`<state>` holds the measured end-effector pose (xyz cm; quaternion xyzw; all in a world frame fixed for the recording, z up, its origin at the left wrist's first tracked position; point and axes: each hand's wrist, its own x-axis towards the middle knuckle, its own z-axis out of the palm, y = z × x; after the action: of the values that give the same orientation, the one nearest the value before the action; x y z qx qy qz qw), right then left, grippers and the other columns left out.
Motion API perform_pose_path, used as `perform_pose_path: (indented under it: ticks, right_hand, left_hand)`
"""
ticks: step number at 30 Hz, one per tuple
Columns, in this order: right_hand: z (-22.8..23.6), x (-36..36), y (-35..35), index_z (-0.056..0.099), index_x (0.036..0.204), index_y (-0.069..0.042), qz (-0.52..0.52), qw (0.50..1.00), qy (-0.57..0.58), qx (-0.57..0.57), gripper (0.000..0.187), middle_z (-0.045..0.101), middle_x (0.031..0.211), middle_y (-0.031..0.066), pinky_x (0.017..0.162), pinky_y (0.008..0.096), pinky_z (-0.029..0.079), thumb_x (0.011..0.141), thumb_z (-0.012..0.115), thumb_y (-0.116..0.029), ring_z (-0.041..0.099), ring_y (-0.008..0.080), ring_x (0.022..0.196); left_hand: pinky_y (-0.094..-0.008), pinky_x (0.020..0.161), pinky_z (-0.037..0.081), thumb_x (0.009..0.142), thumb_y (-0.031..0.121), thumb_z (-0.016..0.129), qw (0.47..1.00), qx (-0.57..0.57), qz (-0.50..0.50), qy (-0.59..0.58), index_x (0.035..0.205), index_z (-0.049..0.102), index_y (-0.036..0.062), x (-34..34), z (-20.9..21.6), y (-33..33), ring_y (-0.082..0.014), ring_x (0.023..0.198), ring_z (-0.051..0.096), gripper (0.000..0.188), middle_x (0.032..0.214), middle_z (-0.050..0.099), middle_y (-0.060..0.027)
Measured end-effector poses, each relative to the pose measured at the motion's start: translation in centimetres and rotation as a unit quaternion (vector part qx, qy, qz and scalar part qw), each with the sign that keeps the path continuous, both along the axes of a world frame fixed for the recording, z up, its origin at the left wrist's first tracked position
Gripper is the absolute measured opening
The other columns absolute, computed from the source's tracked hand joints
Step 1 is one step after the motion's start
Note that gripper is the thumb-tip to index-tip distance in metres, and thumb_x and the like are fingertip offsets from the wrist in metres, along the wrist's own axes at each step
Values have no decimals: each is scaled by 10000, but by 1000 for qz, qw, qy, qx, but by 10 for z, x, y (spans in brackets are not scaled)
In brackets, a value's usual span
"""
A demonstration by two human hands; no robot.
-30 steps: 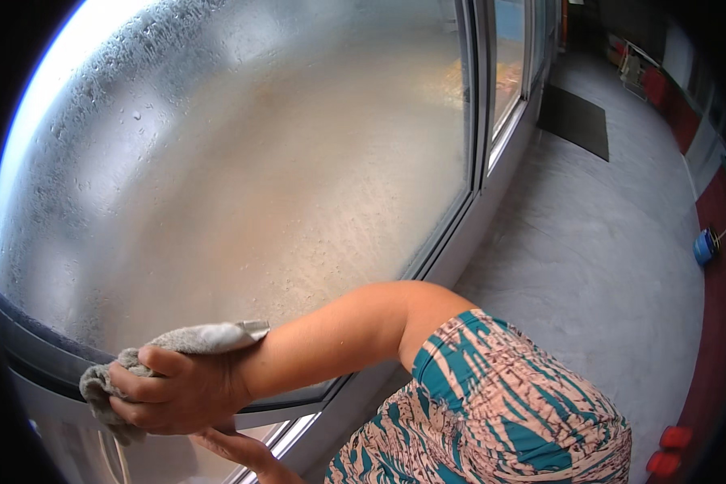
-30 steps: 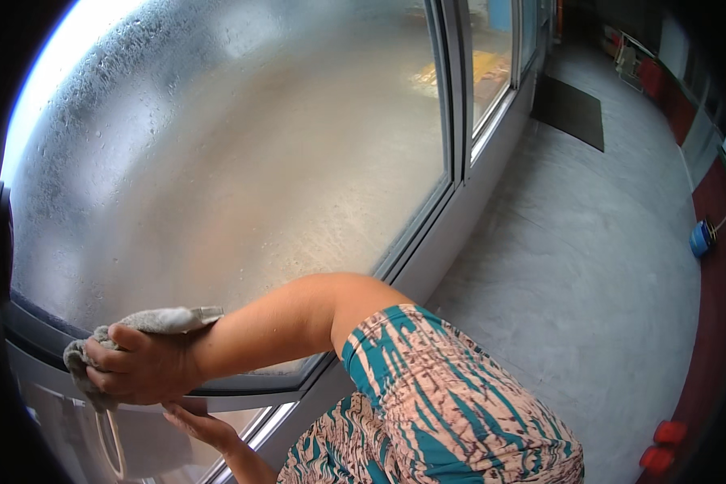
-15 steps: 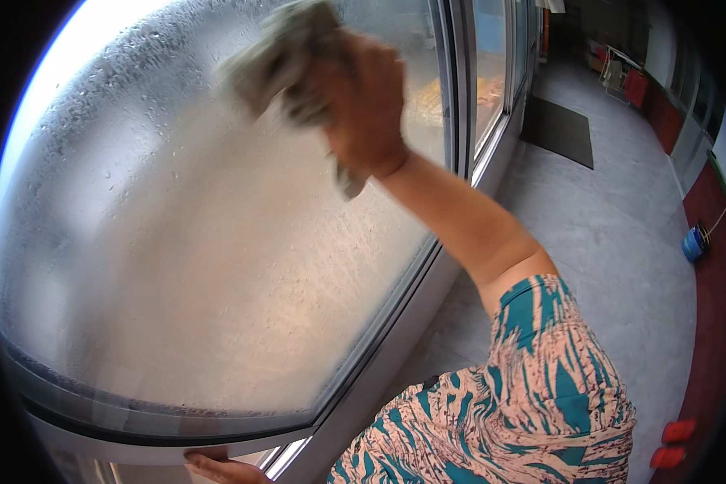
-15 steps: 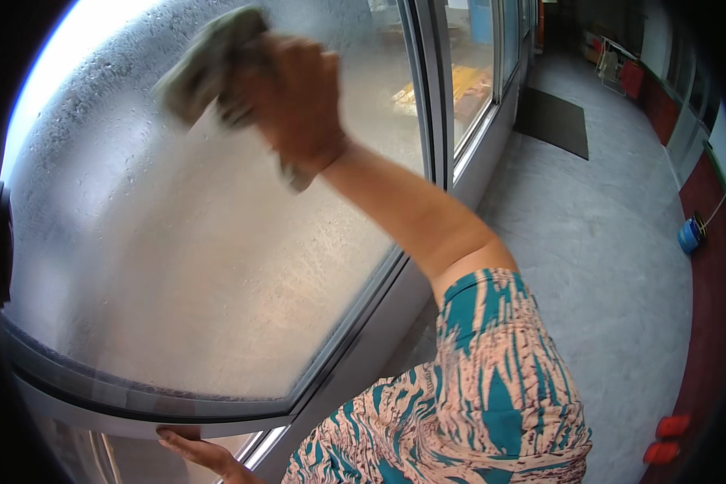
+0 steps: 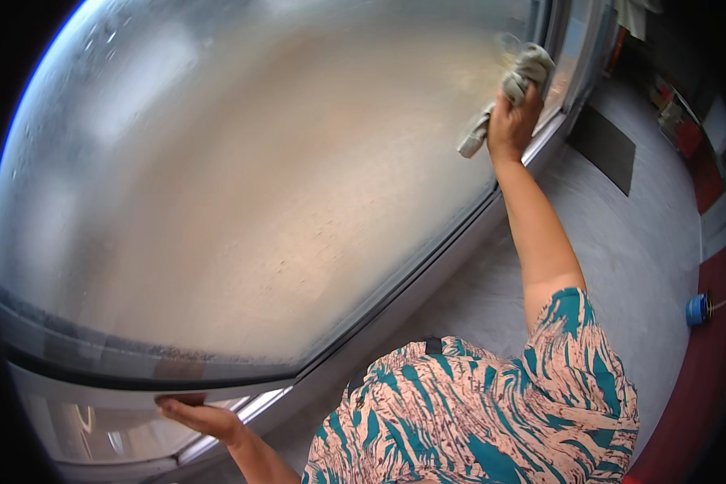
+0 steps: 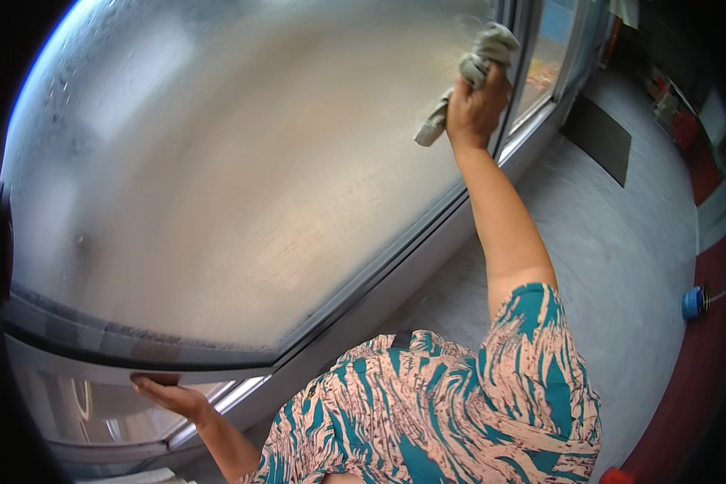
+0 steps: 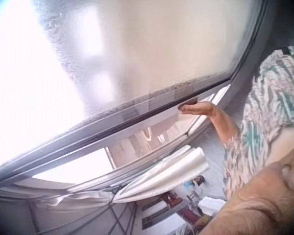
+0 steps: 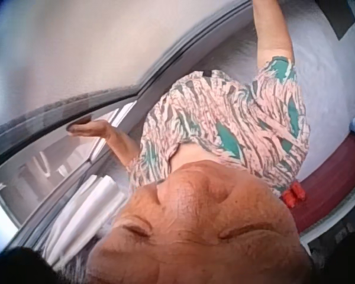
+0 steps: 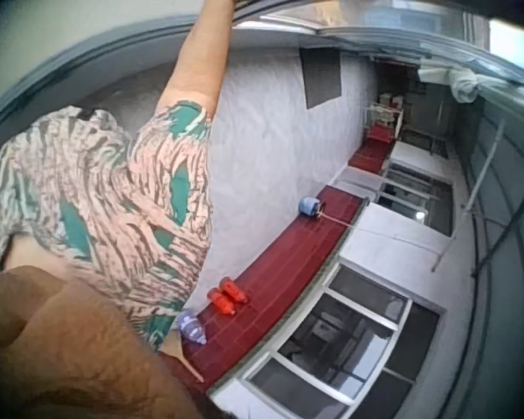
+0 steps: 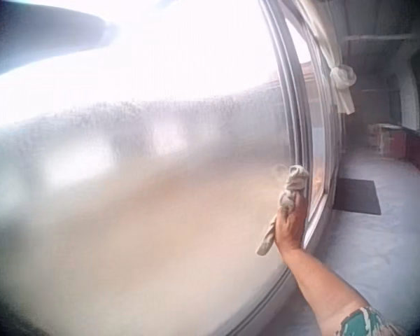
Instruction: The person wipes the glass panes of a large window or sliding door with a cloth, handling the cloth by hand to rub different sections of the glass.
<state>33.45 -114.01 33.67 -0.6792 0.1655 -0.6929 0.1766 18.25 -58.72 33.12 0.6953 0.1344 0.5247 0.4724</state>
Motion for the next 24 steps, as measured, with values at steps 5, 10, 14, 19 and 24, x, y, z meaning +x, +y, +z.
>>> perform_pose_path:
  ticks: [5, 10, 14, 19, 24]
  right_hand:
    - [-42, -32, 64, 383, 1288, 14, 141, 982, 100, 77, 496, 426, 1194, 276, 952, 454, 340, 909, 538, -265, 421, 403, 1072]
    - [-31, -49, 174, 283, 1412, 9, 251, 959, 127, 18, 626, 269, 1354, 313, 1031, 517, 277, 872, 533, -185, 321, 450, 1209]
    - [-24, -82, 251, 432, 1331, 1, 344, 926, 150, -44, 577, 260, 1387, 313, 1045, 539, 237, 809, 616, -163, 274, 459, 1288]
    - [-12, -77, 316, 649, 1086, -153, 441, 887, 96, -101, 347, 443, 1290, 152, 889, 427, 387, 756, 683, -252, 417, 349, 1152]
    - [-6, -82, 344, 645, 1059, -300, 443, 875, 20, -195, 285, 473, 1249, 22, 776, 309, 450, 777, 614, -271, 438, 287, 1113]
  left_hand:
    - [-258, 585, 327, 1015, 427, 298, 1000, 18, 2, -5, 984, 455, 33, 6, 8, -13, -116, 682, 342, 425, 851, 369, -23]
    - [-354, 1076, 269, 1020, 418, 305, 998, -7, -40, 53, 1356, 279, -89, 33, 63, -14, -267, 1250, 382, 609, 1374, 342, -212]
    - [-343, 1084, 257, 1017, 408, 342, 996, 2, -71, 57, 1369, 229, -97, 37, 69, -31, -248, 1265, 366, 626, 1392, 319, -212]
    - [-354, 1088, 263, 1014, 387, 373, 989, -25, -127, 74, 1408, 175, -96, 45, 69, -44, -245, 1312, 331, 653, 1444, 294, -205]
    - [-363, 1056, 313, 1000, 357, 430, 976, -91, -185, 76, 1431, 174, -56, 39, 73, -62, -239, 1256, 409, 650, 1405, 371, -182]
